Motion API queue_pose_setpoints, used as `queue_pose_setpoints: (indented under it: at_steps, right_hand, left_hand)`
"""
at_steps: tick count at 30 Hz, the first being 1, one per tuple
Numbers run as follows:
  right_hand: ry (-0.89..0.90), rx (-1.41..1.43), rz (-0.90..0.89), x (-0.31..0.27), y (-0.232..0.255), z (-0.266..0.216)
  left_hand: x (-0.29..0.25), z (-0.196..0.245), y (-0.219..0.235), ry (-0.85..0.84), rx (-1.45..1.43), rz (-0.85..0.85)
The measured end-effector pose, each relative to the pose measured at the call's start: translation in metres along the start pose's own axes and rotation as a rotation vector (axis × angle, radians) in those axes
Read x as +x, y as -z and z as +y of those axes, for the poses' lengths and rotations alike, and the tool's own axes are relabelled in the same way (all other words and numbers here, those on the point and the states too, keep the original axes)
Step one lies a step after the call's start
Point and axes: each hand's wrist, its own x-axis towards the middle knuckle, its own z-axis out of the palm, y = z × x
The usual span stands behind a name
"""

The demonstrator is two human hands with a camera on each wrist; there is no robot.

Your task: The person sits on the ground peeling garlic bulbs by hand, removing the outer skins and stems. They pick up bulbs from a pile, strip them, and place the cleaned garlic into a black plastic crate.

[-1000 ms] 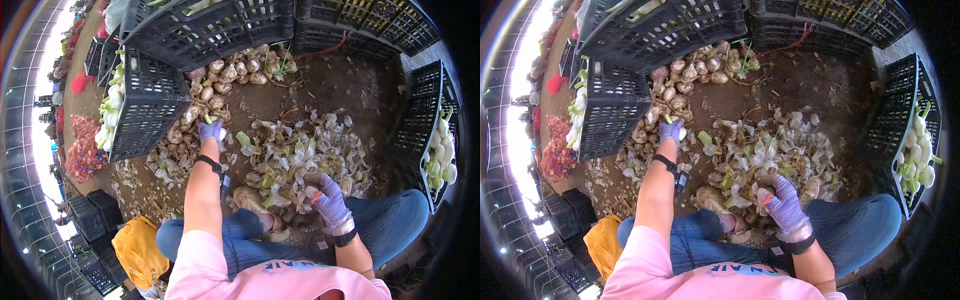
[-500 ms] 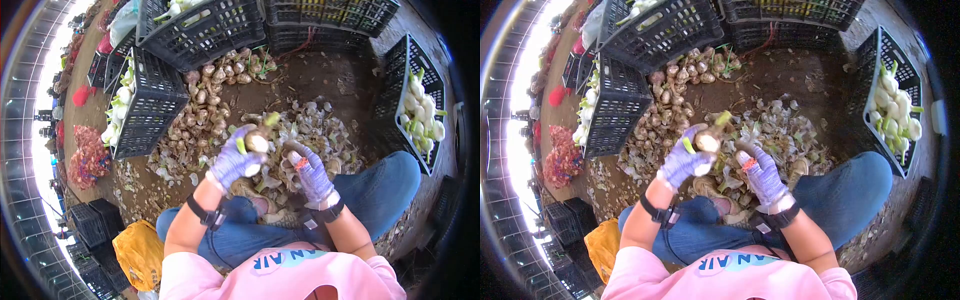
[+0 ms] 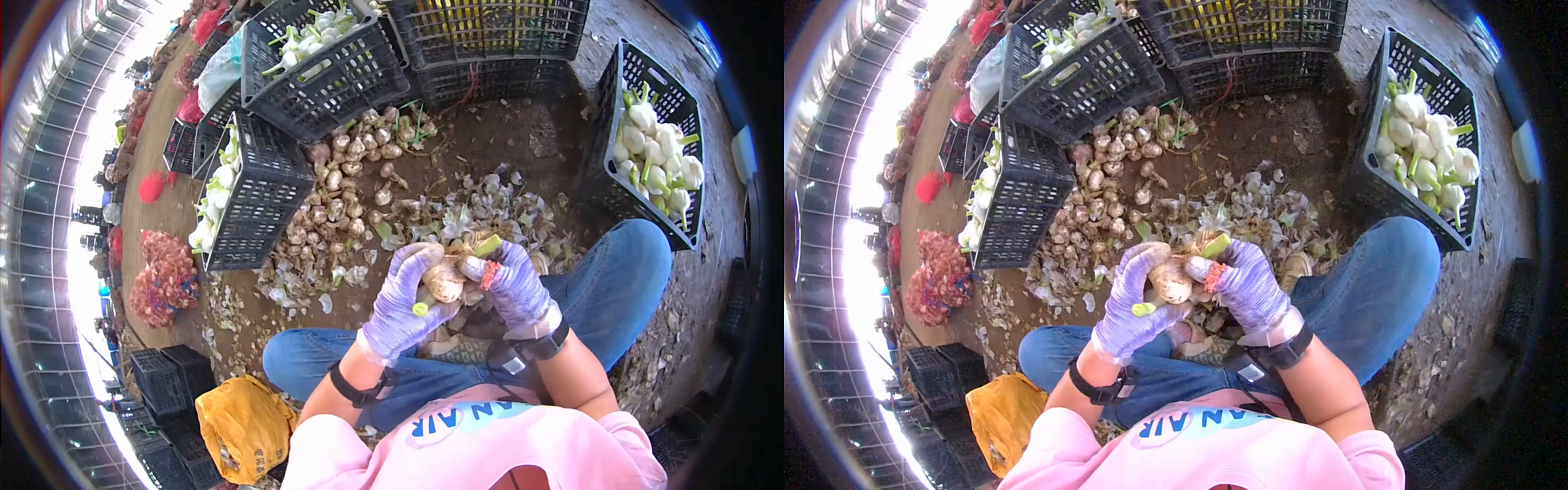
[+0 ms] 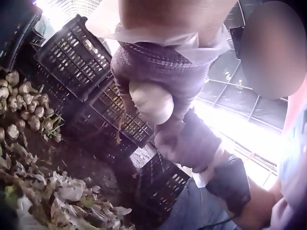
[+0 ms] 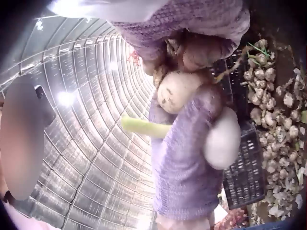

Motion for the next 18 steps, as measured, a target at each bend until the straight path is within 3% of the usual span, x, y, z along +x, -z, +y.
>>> queue_pose_setpoints:
  at_steps: [2,3,4,6,7,8,10,11,12,14,15,16,18]
  right_hand:
    - [-0.017,0.012,-0.041,-0.003,0.004,-0.003]
    - [-0.037,0.02,-0.082,-0.003,0.006,-0.004]
    - [-0.036,0.021,-0.083,-0.003,0.008,-0.004]
    - [-0.034,-0.088,-0.184,-0.002,0.014,-0.004]
    - [0.134,-0.237,-0.303,0.001,0.023,-0.002]
    - [0.131,-0.234,-0.304,0.002,0.024,0.001]
    - [0.315,-0.314,-0.311,0.004,0.025,0.008]
    - [0.334,-0.335,-0.333,0.013,0.032,0.017]
    - [0.334,-0.336,-0.333,0.012,0.035,0.019]
    - [0.035,-0.079,-0.176,0.007,0.025,0.01]
    - [-0.049,-0.111,-0.191,0.01,0.019,0.004]
    - [-0.051,-0.109,-0.188,0.01,0.026,0.014]
    - [-0.205,0.769,-0.237,0.011,0.045,0.04]
  left_hand:
    - [-0.008,-0.006,-0.004,0.331,-0.4,-0.075]
    - [-0.011,-0.007,-0.008,0.475,-0.719,-0.026]
    - [-0.014,-0.009,-0.009,0.474,-0.717,-0.026]
    - [-0.019,-0.013,-0.009,0.695,-1.481,-0.025]
    - [-0.012,-0.005,-0.007,0.794,-1.533,-0.005]
    - [-0.011,-0.012,-0.009,0.797,-1.533,-0.002]
    - [-0.008,-0.024,-0.012,1.076,-1.702,-0.028]
    - [-0.008,-0.018,-0.011,1.104,-1.43,0.061]
    - [-0.005,-0.013,-0.01,1.103,-1.431,0.06]
    - [-0.004,-0.008,-0.011,0.817,-1.213,0.148]
    - [-0.002,-0.007,-0.014,0.754,-0.998,0.136]
    - [0.0,-0.005,-0.009,0.757,-0.999,0.135]
    - [0.008,0.001,0.004,0.824,-1.246,-0.046]
